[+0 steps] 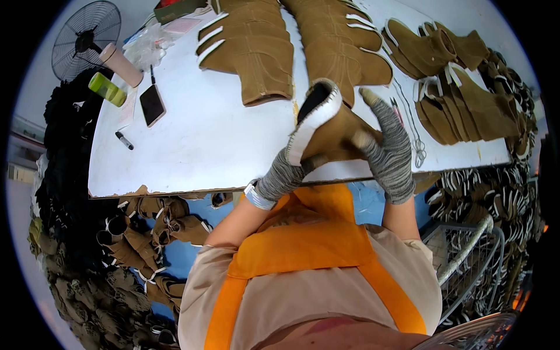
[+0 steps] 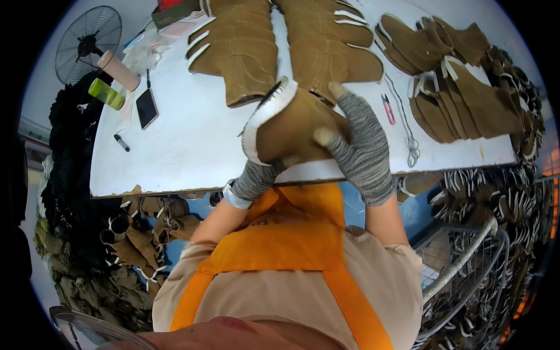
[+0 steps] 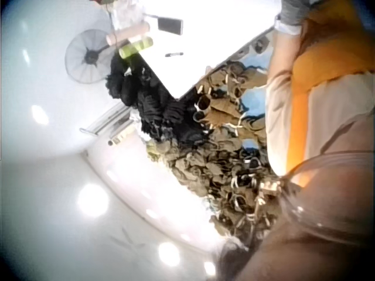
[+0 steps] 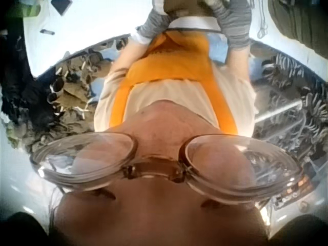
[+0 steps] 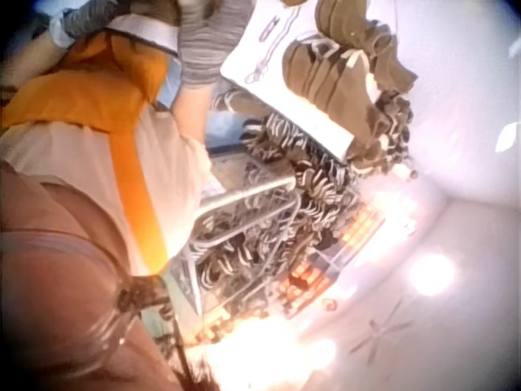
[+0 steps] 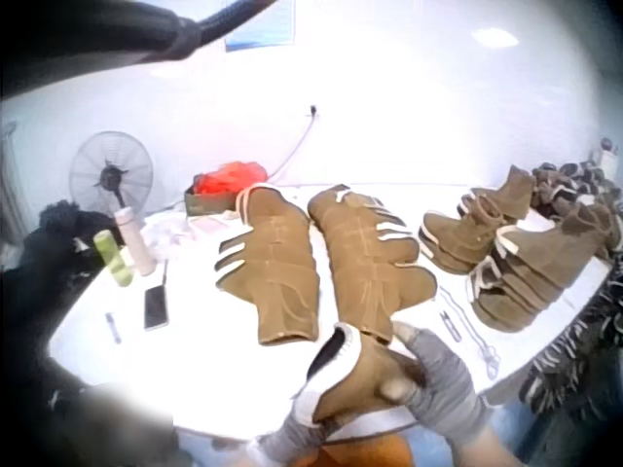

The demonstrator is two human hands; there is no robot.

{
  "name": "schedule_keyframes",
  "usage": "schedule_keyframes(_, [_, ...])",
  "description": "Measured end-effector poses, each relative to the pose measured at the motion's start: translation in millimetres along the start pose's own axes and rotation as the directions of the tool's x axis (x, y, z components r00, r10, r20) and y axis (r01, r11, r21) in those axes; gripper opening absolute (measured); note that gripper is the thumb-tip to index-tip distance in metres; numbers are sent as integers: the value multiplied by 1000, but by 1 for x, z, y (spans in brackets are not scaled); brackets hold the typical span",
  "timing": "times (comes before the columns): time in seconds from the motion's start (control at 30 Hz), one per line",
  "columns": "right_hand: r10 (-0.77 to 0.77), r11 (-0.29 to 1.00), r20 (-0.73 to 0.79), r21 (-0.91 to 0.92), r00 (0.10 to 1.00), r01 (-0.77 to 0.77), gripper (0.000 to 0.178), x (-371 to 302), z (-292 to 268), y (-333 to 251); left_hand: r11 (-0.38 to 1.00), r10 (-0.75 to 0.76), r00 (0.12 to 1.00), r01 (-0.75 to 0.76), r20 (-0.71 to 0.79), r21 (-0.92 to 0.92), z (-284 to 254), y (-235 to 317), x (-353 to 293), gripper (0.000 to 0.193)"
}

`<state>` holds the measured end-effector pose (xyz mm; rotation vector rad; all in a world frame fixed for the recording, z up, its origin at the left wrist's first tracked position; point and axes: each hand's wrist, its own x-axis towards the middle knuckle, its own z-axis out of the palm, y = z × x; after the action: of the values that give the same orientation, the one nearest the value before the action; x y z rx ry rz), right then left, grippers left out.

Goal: The person aligns and stacks tan shoe upper components on a table by hand and checks the assembly of a boot-like upper part.

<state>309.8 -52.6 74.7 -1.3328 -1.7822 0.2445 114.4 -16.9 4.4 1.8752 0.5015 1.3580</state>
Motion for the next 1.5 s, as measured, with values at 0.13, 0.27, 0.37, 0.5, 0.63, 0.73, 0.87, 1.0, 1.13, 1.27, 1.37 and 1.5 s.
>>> schedule_keyframes(0.13, [34,994,183,-108,983,-14,77,7,-7,-1,944,-284,949,252,-136,-214,-8,-17,-19,67])
schedule_keyframes(0.27, [127,955,108,256,986,-151,83,0,-16,11,690,-551,828,381,-106,-616,-28,-20,-45,59])
schedule_keyframes(0.37, [216,675,144,693,966,-254,71,11,-12,31,141,-671,741,119,-6,-983,-42,-2,-32,53])
schedule_keyframes(0.5, [163,898,196,376,967,-227,63,74,10,12,229,-757,649,147,-81,-962,-65,4,-55,60])
schedule_keyframes(0.63, [50,996,357,57,933,-76,66,162,91,-31,154,-814,576,89,-75,-984,-94,11,-74,58])
schedule_keyframes(0.73, [-108,875,472,-373,875,310,91,210,187,-44,269,-793,578,44,-195,-962,-107,8,-82,60])
schedule_keyframes(0.87, [-63,438,617,-689,784,577,113,229,305,-80,299,-809,510,-68,-290,-952,-127,-4,-90,58])
schedule_keyframes(1.0, [-4,419,454,-808,891,414,107,255,318,-49,337,-788,553,18,-272,-941,-147,-2,-90,60])
schedule_keyframes(1.13, [-44,749,391,-596,919,290,108,293,277,5,277,-798,567,46,-203,-960,-150,-14,-94,73])
schedule_keyframes(1.27, [-180,913,347,-289,920,288,108,314,245,32,90,-790,609,16,-62,-996,-160,-12,-92,85])
schedule_keyframes(1.37, [-61,974,309,-190,949,125,107,314,227,24,-6,-766,640,-93,-55,-996,-158,-17,-98,69])
schedule_keyframes(1.5, [53,999,320,-22,946,-49,109,314,208,31,-25,-805,593,-14,12,-1000,-161,-18,-95,88])
